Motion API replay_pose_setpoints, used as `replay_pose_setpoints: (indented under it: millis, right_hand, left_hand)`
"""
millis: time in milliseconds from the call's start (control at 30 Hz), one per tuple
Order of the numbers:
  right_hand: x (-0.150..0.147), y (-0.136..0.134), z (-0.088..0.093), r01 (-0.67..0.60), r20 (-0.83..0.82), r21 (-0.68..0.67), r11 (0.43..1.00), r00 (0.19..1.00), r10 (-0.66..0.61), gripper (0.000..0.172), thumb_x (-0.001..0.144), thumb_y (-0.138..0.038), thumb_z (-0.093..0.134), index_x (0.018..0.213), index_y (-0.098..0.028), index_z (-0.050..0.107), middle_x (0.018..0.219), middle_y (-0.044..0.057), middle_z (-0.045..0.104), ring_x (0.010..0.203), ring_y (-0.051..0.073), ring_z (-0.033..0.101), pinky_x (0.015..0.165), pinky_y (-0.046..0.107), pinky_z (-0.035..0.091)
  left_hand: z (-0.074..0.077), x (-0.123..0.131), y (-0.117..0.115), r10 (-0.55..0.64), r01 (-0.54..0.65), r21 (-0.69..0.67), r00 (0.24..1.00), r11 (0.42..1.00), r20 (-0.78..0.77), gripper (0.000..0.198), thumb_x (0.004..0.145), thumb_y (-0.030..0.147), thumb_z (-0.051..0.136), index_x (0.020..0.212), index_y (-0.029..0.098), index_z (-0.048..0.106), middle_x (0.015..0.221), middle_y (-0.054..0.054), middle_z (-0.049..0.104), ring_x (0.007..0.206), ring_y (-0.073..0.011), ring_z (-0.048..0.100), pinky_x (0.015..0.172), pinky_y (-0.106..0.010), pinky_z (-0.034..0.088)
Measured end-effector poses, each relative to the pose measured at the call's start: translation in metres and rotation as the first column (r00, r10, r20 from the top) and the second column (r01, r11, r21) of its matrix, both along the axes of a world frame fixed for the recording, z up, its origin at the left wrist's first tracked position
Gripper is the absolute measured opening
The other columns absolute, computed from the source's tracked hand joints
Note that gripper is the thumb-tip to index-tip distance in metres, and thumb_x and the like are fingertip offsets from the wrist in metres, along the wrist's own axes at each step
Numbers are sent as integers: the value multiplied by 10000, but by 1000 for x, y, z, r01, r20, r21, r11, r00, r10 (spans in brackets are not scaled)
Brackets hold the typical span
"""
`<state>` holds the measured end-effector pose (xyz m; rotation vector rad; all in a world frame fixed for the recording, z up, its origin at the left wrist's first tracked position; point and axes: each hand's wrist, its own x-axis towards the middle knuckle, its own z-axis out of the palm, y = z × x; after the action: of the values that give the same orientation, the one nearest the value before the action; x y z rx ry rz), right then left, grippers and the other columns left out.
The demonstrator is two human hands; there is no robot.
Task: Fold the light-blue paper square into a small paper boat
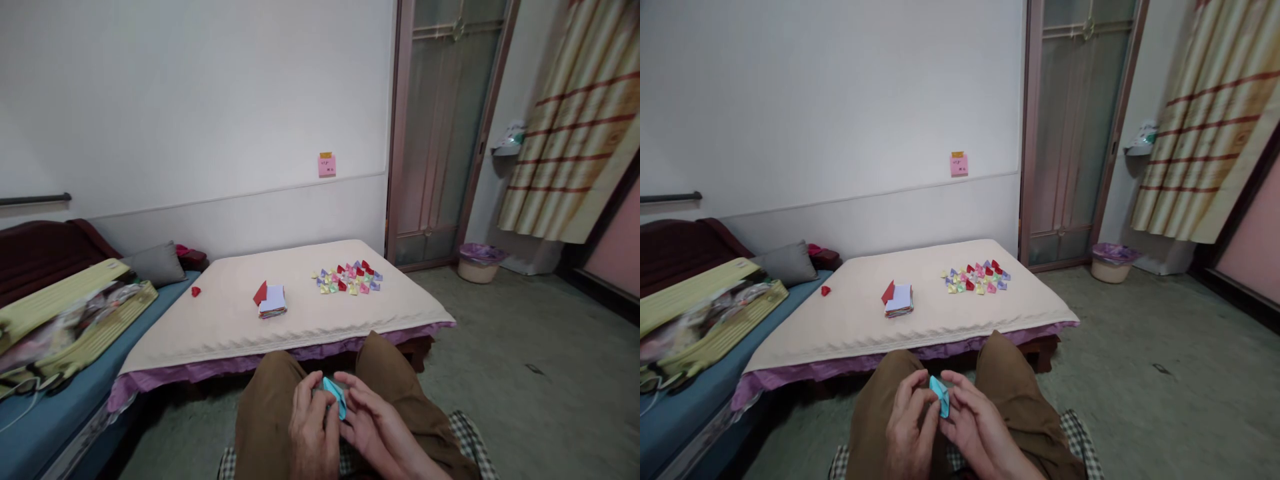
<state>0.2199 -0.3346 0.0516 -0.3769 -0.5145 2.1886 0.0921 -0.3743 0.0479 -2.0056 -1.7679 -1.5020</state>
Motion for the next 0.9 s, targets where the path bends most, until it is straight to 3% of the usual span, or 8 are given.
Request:
replay_pose_setpoints:
  millis: [200,400,567,900]
  right_hand:
    - [-5,-2,-4,16,-3,74,997,1000,-15,213,772,-222,641,975,-162,664,931,73,691,871,180,628,816,305,439]
    - [-7,-5,0,54,-6,142,988,999,-54,173,789,-190,622,950,-156,676,902,57,686,855,162,614,813,272,429]
    - [-9,-8,1,83,29,162,983,996,-89,192,766,-204,655,952,-160,680,874,49,680,856,168,608,816,271,428]
    - [-9,-10,1,84,58,136,987,994,-92,224,718,-220,714,937,-180,686,889,52,687,886,180,609,851,291,428]
  left_hand:
    - [0,8,0,33,-27,-57,994,998,105,183,846,172,470,818,204,648,1110,-113,579,1018,-238,577,828,-389,496]
    - [-1,6,2,50,-47,-49,997,998,52,212,770,128,534,930,203,653,1092,-114,600,980,-241,611,801,-374,525]
    - [3,9,2,115,-113,-53,992,992,53,186,749,122,550,885,193,655,1081,-116,609,959,-242,626,794,-371,530]
    - [-2,7,3,106,-105,-36,994,994,21,155,771,120,545,825,205,663,1099,-104,601,984,-237,609,799,-375,526]
